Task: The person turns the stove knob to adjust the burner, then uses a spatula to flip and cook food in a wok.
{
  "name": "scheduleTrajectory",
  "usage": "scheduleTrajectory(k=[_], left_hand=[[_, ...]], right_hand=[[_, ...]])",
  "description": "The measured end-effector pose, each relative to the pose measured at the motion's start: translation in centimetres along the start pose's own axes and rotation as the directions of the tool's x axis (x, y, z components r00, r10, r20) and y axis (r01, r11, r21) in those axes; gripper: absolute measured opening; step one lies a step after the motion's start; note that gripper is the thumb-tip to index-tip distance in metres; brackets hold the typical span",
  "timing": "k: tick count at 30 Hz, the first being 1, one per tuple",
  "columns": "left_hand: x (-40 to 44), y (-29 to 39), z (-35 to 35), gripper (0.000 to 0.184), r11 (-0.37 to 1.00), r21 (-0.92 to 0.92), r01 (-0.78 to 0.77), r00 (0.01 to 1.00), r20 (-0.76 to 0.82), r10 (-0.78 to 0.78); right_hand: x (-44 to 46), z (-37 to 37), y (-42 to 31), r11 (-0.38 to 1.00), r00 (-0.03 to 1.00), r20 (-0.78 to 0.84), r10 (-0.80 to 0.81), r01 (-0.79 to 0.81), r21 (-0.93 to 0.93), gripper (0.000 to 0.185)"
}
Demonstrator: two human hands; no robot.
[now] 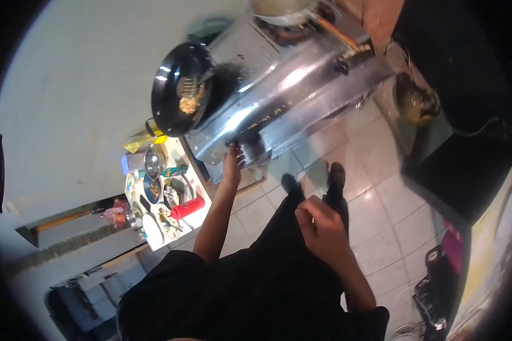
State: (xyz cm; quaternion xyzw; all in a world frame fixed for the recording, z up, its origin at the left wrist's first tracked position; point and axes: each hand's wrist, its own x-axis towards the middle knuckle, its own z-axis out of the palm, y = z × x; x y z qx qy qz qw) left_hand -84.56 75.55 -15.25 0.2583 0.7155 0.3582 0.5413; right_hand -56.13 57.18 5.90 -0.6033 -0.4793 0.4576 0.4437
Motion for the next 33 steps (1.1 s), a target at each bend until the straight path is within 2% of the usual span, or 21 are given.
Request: scheduleTrajectory(k=[1,3,5,7,8,12,15,21,27,33], left_hand=[[0.0,-0.2,0.1,0.038,1.0,0.005,-0.003,1.0,-0.015,0.003],[0.1,-0.8,0.3,0.031,0.991,-0.127,-0.037,0.999,0.01,0.039],[0.4,-1.0,0.7,0.029,0.984,-0.175,-0.037,0.998,-0.061,0.027],[-0.1,-0.8,1.1,0.03,0.988,-0.141,-0.058,0.991,-0.127,0.04],[-0.2,-0.6,1.9,0.03,0.985,-0.148,-0.083,0.983,-0.172,0.057],[-1.1,-0.1,3.2,0.031,0.994,-0.022,-0.108,0.949,-0.301,0.097],[-1.0,0.0,3.6,0.03,0.994,0.036,-0.104,0.932,-0.344,0.11],[-1.1,0.0,3.0,0.028,0.985,0.133,-0.113,0.925,-0.347,0.153],[-1.2,0.2,2.0,0.032,0.923,0.364,-0.128,0.937,-0.262,0.233],[-0.9,0.1,1.7,0.03,0.902,0.394,-0.176,0.928,-0.24,0.286]], right_hand=[[-0.1,-1.0,1.0,0.999,0.999,-0.008,0.033,-0.033,0.034,0.007],[0.3,-3.1,2.5,0.996,0.993,0.078,0.09,-0.091,0.007,0.007],[0.5,-4.2,3.5,0.983,0.982,0.097,0.163,-0.17,0.07,0.006],[0.8,-4.5,5.3,0.959,0.975,0.096,0.201,-0.215,0.182,0.007],[1.0,-4.4,6.4,0.968,0.985,0.072,0.156,-0.167,0.188,0.007],[1.3,-4.5,8.3,0.956,0.989,0.079,0.124,-0.141,0.257,0.007],[0.9,-4.5,9.4,0.942,0.984,0.095,0.151,-0.172,0.289,0.007],[0.3,-5.3,10.2,0.936,0.967,0.151,0.206,-0.24,0.256,0.007],[0.3,-5.2,10.1,0.947,0.979,0.142,0.149,-0.183,0.265,0.007],[0.0,-5.0,10.2,0.943,0.976,0.139,0.17,-0.202,0.263,0.008]])
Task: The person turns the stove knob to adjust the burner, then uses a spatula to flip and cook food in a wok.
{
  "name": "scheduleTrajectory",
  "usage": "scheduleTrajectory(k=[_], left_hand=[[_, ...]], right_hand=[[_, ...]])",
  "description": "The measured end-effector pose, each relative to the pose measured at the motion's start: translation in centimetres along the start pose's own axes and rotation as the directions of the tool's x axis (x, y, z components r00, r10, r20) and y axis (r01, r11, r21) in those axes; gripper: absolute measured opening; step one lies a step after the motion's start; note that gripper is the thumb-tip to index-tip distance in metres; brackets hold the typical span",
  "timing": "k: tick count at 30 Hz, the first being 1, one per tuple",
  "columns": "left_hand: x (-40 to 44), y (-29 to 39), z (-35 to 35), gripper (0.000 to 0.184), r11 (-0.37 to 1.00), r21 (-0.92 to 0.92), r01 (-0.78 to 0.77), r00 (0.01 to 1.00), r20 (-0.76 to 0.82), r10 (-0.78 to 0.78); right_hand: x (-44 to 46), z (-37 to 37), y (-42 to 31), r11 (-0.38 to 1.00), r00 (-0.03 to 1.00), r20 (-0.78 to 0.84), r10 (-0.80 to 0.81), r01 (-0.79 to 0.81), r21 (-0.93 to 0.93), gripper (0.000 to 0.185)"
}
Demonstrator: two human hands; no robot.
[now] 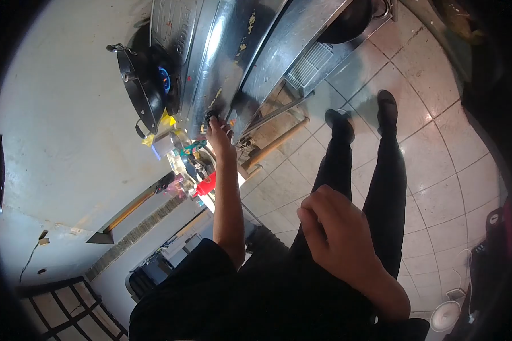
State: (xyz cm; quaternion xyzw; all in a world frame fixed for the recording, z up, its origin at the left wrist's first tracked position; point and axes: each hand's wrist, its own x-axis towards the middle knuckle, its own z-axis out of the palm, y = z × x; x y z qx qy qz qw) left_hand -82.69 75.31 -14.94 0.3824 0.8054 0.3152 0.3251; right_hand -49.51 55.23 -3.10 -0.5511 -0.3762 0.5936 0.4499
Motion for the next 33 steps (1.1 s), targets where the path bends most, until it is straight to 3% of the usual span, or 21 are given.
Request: scheduleTrajectory(k=[19,24,28,33], left_hand=[[0.4,-0.4,-0.4,0.033,0.961,0.175,-0.213,0.976,-0.008,0.218],[0.4,-0.4,-0.4,0.033,0.901,0.329,-0.282,0.954,-0.004,0.3],[0.4,-0.6,-0.4,0.035,0.907,0.301,-0.294,0.952,0.006,0.307],[0.5,-0.7,-1.1,0.042,0.97,0.126,-0.209,0.978,0.005,0.21]], right_hand=[[0.5,0.0,0.2,1.0,1.0,-0.015,0.016,-0.016,0.012,0.008],[0.5,0.1,0.2,1.0,1.0,-0.005,0.019,-0.019,0.021,0.008],[0.7,0.0,0.3,0.999,0.999,0.014,0.029,-0.029,0.017,0.008],[0.7,0.2,0.4,1.0,1.0,-0.013,0.009,-0.009,0.015,0.009]])
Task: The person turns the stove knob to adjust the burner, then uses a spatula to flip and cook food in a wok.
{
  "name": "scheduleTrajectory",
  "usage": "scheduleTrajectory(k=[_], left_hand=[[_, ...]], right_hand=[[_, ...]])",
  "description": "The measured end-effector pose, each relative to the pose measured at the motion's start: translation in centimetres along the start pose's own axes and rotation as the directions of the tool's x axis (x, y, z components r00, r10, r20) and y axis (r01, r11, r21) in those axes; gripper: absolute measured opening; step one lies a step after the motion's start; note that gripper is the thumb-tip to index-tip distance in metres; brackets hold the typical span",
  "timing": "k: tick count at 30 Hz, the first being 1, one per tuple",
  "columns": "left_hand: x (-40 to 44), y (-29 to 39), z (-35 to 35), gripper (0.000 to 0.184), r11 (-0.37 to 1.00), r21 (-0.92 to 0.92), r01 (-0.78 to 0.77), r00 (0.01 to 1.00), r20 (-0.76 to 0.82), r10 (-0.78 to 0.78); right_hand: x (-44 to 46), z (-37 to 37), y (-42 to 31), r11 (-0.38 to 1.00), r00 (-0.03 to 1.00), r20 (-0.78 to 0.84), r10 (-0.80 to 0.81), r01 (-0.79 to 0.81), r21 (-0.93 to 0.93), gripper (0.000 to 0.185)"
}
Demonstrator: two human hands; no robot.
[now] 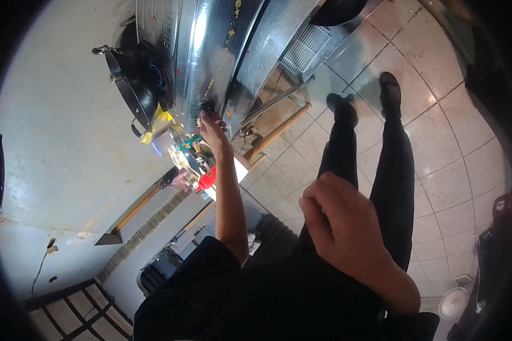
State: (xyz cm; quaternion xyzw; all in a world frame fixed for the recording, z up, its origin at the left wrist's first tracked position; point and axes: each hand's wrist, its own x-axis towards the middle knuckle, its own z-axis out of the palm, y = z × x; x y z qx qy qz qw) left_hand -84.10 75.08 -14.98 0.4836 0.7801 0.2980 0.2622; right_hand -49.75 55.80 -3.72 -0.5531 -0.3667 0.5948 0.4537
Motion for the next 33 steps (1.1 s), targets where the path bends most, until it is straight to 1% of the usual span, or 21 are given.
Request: scheduleTrajectory(k=[1,3,7,9,13,15,18,21,22,23,24,26,27,28,30,32,33], left_hand=[[-0.2,0.3,-0.1,0.042,1.0,0.0,0.0,1.0,-0.002,0.0],[-0.5,1.0,-0.2,0.044,0.996,-0.038,0.076,0.996,-0.038,-0.078],[0.0,0.8,-0.6,0.041,0.993,-0.086,0.077,0.997,-0.01,-0.078],[0.1,1.2,-0.5,0.038,0.985,-0.118,0.127,0.991,-0.025,-0.131],[-0.1,1.5,-0.3,0.036,0.984,-0.126,0.129,0.991,-0.026,-0.133],[-0.2,1.8,-0.1,0.036,0.974,-0.152,0.168,0.982,-0.058,-0.179],[0.1,1.6,-0.4,0.035,0.975,-0.142,0.173,0.984,-0.023,-0.177],[-0.4,2.2,-0.4,0.036,0.97,-0.154,0.188,0.981,-0.018,-0.193],[-0.7,2.5,-0.7,0.04,0.971,-0.14,0.193,0.981,0.018,-0.193],[-0.4,1.6,-1.5,0.048,0.973,-0.138,0.184,0.982,0.078,-0.175],[-0.2,0.9,-2.3,0.053,0.971,-0.098,0.219,0.975,0.063,-0.214],[-0.7,1.8,-3.6,0.065,0.965,-0.015,0.263,0.963,0.061,-0.261],[-0.8,1.2,-4.5,0.065,0.979,-0.039,0.2,0.978,0.07,-0.197],[-1.2,1.5,-5.3,0.064,0.978,-0.061,0.201,0.976,0.097,-0.194],[-2.7,3.6,-7.1,0.06,0.979,-0.093,0.179,0.978,0.128,-0.166],[-3.9,5.6,-8.8,0.055,0.976,-0.147,0.16,0.983,0.115,-0.144],[-3.3,4.7,-10.2,0.051,0.961,-0.222,0.163,0.974,0.189,-0.121]], right_hand=[[0.0,0.0,-0.1,1.0,1.0,0.002,-0.001,0.001,0.001,0.009],[0.0,-0.1,-0.2,1.0,1.0,0.021,0.021,-0.021,-0.009,0.009],[0.1,-0.1,-0.1,1.0,1.0,0.012,0.012,-0.012,-0.003,0.008],[0.1,-0.1,-0.1,1.0,1.0,0.014,0.024,-0.023,-0.015,0.008],[0.2,0.0,0.1,0.999,0.998,0.029,0.048,-0.048,-0.008,0.008],[0.2,0.1,0.2,0.999,0.999,0.021,0.031,-0.03,-0.013,0.008],[0.2,0.1,0.2,0.998,0.998,0.019,0.057,-0.057,0.004,0.008],[0.4,0.4,-0.1,0.999,0.999,0.014,0.048,-0.048,-0.004,0.007],[0.4,0.5,-0.5,0.999,0.999,0.02,0.037,-0.037,-0.008,0.007],[0.4,0.5,-1.2,0.999,0.999,0.022,0.046,-0.045,-0.013,0.007],[0.6,0.4,-2.1,0.999,0.999,0.022,0.046,-0.046,-0.024,0.008],[0.6,0.2,-3.9,0.998,1.0,0.017,0.001,0.0,-0.07,0.008],[0.5,0.1,-4.9,0.995,1.0,0.01,-0.013,0.014,-0.1,0.008],[0.6,0.0,-5.8,0.99,0.998,0.013,-0.057,0.058,-0.132,0.008],[0.8,0.1,-7.7,0.983,0.999,0.043,-0.028,0.036,-0.182,0.009],[1.7,0.6,-9.3,0.959,0.991,0.069,-0.114,0.127,-0.253,0.01],[2.3,0.9,-10.1,0.943,0.985,0.083,-0.153,0.171,-0.284,0.011]])
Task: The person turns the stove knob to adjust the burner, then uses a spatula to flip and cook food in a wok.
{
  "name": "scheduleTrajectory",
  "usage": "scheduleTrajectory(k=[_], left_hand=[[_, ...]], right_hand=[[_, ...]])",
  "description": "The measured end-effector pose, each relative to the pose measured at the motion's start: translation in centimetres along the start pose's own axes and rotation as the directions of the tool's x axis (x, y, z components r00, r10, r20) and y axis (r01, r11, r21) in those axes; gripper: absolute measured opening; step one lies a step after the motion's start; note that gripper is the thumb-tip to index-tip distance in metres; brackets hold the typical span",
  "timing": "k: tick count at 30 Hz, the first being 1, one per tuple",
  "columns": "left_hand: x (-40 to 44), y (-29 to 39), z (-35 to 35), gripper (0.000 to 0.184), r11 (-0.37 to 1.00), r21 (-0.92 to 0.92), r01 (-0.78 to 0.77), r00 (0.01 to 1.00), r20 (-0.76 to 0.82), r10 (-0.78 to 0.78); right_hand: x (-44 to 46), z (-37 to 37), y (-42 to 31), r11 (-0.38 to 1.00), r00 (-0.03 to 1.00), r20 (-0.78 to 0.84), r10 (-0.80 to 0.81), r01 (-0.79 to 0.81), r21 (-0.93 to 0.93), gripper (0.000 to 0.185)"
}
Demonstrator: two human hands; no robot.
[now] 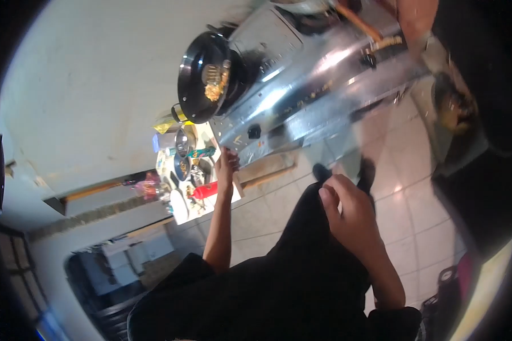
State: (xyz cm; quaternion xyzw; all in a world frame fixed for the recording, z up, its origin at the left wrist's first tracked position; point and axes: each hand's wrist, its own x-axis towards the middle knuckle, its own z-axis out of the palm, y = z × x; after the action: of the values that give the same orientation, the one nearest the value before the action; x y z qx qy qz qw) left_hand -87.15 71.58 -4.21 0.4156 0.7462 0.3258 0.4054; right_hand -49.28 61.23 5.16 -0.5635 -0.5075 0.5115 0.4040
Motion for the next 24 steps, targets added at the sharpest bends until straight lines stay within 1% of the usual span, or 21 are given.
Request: scheduleTrajectory(k=[2,4,6,7,8,10,12,13,14,16,17,18,20,21,24], left_hand=[[-0.6,1.1,-1.8,0.045,0.996,-0.085,-0.041,0.999,0.001,0.042],[-1.2,2.4,-3.7,0.038,0.985,-0.142,-0.101,0.995,-0.016,0.1],[-0.4,2.0,-6.1,0.033,0.955,-0.236,-0.181,0.983,-0.027,0.18],[0.1,2.0,-7.1,0.033,0.956,-0.224,-0.191,0.982,-0.053,0.184],[0.7,1.9,-8.0,0.032,0.957,-0.212,-0.197,0.98,-0.08,0.184],[2.0,1.9,-9.9,0.031,0.945,-0.239,-0.221,0.974,-0.091,0.205],[3.5,1.5,-11.6,0.031,0.918,-0.316,-0.24,0.971,-0.089,0.223],[4.0,2.0,-12.2,0.031,0.905,-0.323,-0.277,0.961,-0.095,0.26],[4.7,2.2,-12.6,0.031,0.89,-0.328,-0.316,0.949,-0.099,0.3],[6.5,1.4,-13.2,0.029,0.876,-0.365,-0.316,0.948,-0.094,0.303],[7.3,1.1,-13.4,0.028,0.868,-0.396,-0.299,0.953,-0.084,0.29],[7.9,0.8,-13.5,0.027,0.861,-0.426,-0.279,0.959,-0.074,0.274],[8.9,0.5,-13.6,0.026,0.853,-0.452,-0.259,0.965,-0.077,0.252],[9.1,0.6,-13.9,0.026,0.855,-0.449,-0.259,0.965,-0.074,0.253],[9.2,1.8,-14.8,0.024,0.862,-0.442,-0.249,0.968,-0.081,0.238]], right_hand=[[1.9,0.4,-1.6,1.0,0.998,0.069,0.009,-0.011,0.017,0.015],[4.2,1.6,-2.6,0.997,0.991,0.104,-0.08,0.08,0.001,0.016],[6.8,4.0,-2.7,0.993,0.989,0.119,-0.086,0.075,0.096,0.016],[8.4,4.8,-2.5,0.998,0.981,0.188,-0.049,0.041,0.046,0.018],[10.1,6.3,-2.1,0.993,0.98,0.179,-0.088,0.071,0.097,0.02],[13.4,8.6,-3.1,0.994,0.977,0.186,-0.108,0.101,0.044,0.023],[16.7,10.7,-3.8,0.995,0.985,0.167,-0.054,0.038,0.096,0.025],[18.1,11.7,-4.0,0.994,0.99,0.137,-0.029,0.014,0.108,0.027],[19.0,12.6,-4.6,0.997,0.99,0.139,-0.029,0.018,0.078,0.027],[20.7,14.3,-5.4,0.996,1.0,-0.007,0.0,0.001,0.088,0.027],[21.9,15.0,-4.4,0.993,0.996,-0.078,-0.046,0.054,0.109,0.03],[23.0,15.1,-3.5,0.995,0.996,-0.079,-0.044,0.051,0.089,0.03],[24.7,15.0,-3.4,0.993,0.975,-0.209,-0.07,0.089,0.08,0.03],[25.4,14.7,-3.3,0.991,0.963,-0.242,-0.117,0.129,0.037,0.029],[27.8,14.0,-2.9,0.997,0.964,-0.26,-0.053,0.067,0.044,0.029]])
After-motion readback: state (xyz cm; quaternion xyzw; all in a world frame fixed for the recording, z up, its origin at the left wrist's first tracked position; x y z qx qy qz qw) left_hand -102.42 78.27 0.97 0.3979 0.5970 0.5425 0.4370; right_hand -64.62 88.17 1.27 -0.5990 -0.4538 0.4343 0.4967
